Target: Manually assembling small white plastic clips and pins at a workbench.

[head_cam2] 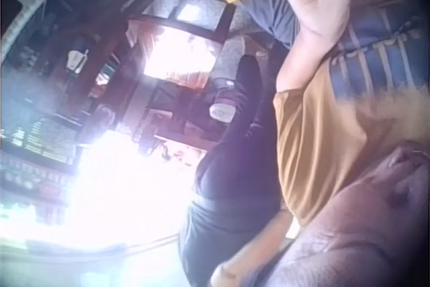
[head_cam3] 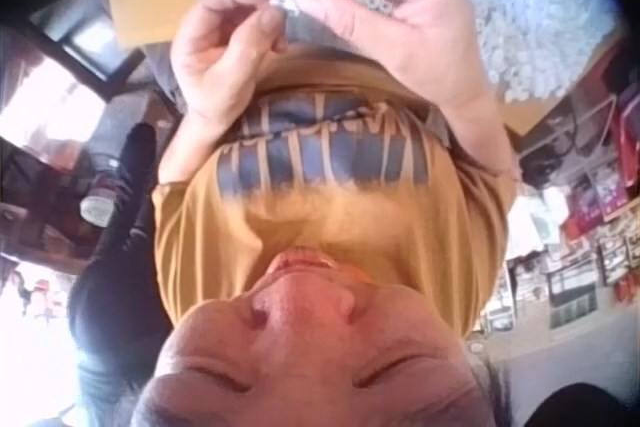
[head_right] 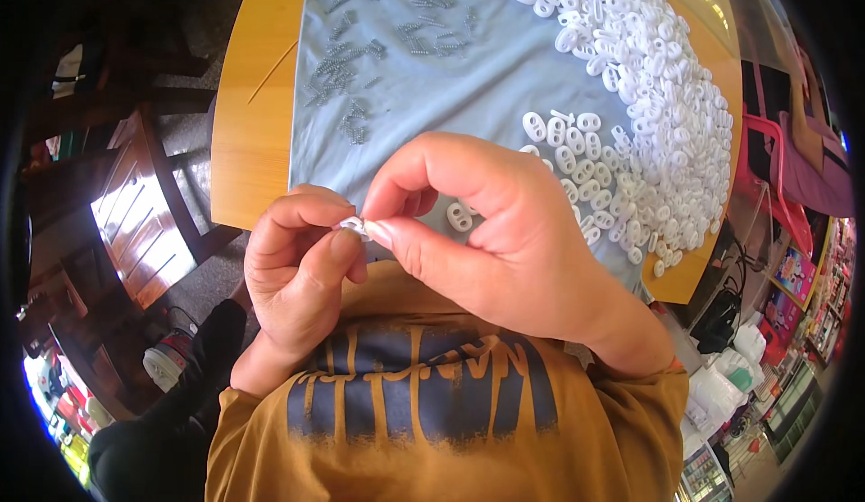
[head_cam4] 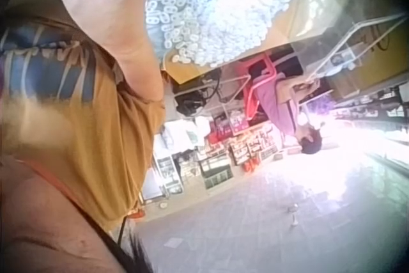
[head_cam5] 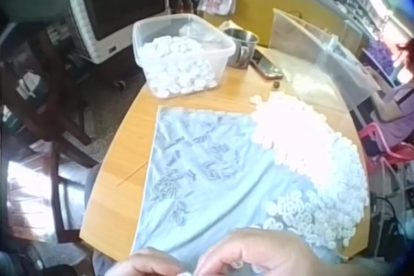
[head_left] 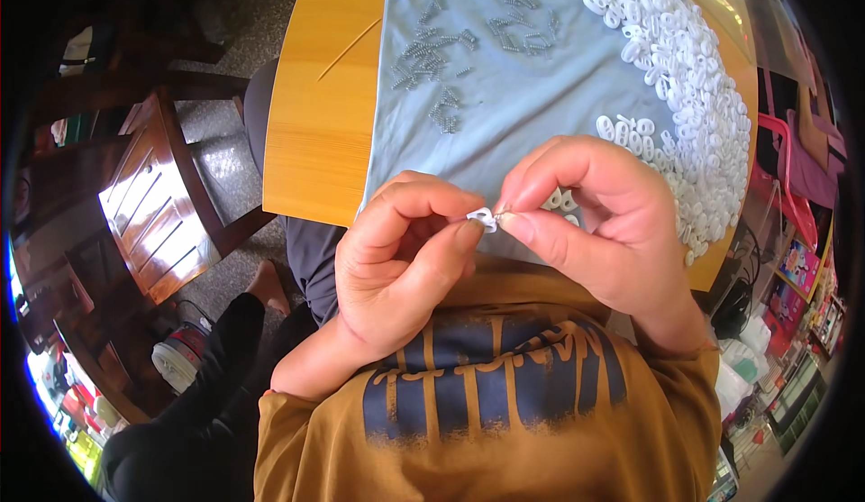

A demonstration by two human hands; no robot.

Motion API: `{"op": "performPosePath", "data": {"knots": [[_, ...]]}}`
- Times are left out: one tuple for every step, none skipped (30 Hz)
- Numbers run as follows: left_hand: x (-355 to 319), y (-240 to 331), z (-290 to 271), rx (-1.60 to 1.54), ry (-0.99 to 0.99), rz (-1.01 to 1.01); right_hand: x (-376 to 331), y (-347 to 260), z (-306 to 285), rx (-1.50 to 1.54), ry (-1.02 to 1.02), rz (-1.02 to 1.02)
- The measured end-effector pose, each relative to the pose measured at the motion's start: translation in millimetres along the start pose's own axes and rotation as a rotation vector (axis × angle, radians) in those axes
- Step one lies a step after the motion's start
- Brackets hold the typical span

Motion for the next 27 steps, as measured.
{"op": "performPosePath", "data": {"knots": [[0,2,-1,0.019,0.016,0.035,0,4,0,0.031,0.001,0.041],[1,3,-2,0.038,0.032,0.069,-1,8,1,0.062,0.001,0.082],[1,2,-3,0.038,0.032,0.068,-1,8,1,0.063,0.002,0.083],[2,9,-4,0.174,0.038,0.178,-2,10,1,0.072,0.013,0.103],[1,16,-3,0.309,0.044,0.288,-3,12,1,0.081,0.024,0.124],[3,17,-3,0.309,0.041,0.287,-3,14,2,0.081,0.027,0.123],[1,30,2,0.441,0.019,0.451,-4,17,0,0.112,0.055,0.12],[-4,40,9,0.571,-0.004,0.616,-4,18,-2,0.143,0.083,0.116],[-6,40,9,0.573,-0.002,0.617,-4,17,-1,0.145,0.082,0.115],[-8,39,6,0.567,0.028,0.625,-5,22,0,0.207,0.088,0.186],[-9,39,4,0.56,0.058,0.633,-6,27,1,0.269,0.095,0.256],[-10,38,4,0.56,0.056,0.633,-6,26,1,0.269,0.097,0.255],[-9,34,4,0.542,0.045,0.599,-7,27,4,0.308,0.088,0.29],[-8,32,4,0.524,0.034,0.565,-8,28,6,0.348,0.079,0.324],[-9,33,5,0.526,0.033,0.564,-8,28,5,0.349,0.079,0.324],[-7,29,4,0.507,0.029,0.489,-8,27,5,0.317,0.081,0.323],[-5,26,3,0.488,0.026,0.414,-8,28,4,0.285,0.082,0.323],[-5,27,3,0.489,0.025,0.414,-9,29,3,0.285,0.083,0.323],[-3,19,0,0.329,0.021,0.273,-9,28,3,0.269,0.069,0.291],[-1,11,-2,0.169,0.017,0.133,-8,26,4,0.253,0.056,0.259],[-1,10,-3,0.169,0.018,0.133,-8,26,4,0.253,0.055,0.259],[0,9,-2,0.115,-0.005,0.126,-7,24,4,0.234,0.047,0.234],[0,8,-1,0.06,-0.027,0.12,-6,22,5,0.214,0.038,0.209],[1,8,-1,0.059,-0.027,0.119,-7,22,5,0.214,0.039,0.211],[2,6,-1,0.03,-0.027,0.091,-8,23,6,0.245,0.034,0.256],[3,4,-2,0.001,-0.027,0.063,-9,26,7,0.276,0.029,0.302],[3,4,-2,0.001,-0.026,0.062,-9,26,7,0.277,0.029,0.303]]}}
Point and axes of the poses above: each hand's wrist, its own x-axis towards the middle knuckle, its own z-axis out of the palm, y = z × x, the point moved 9 cm from there along x, towards the middle knuckle, and after that the axes turned 12 degrees about y, right-handed, at the moved point
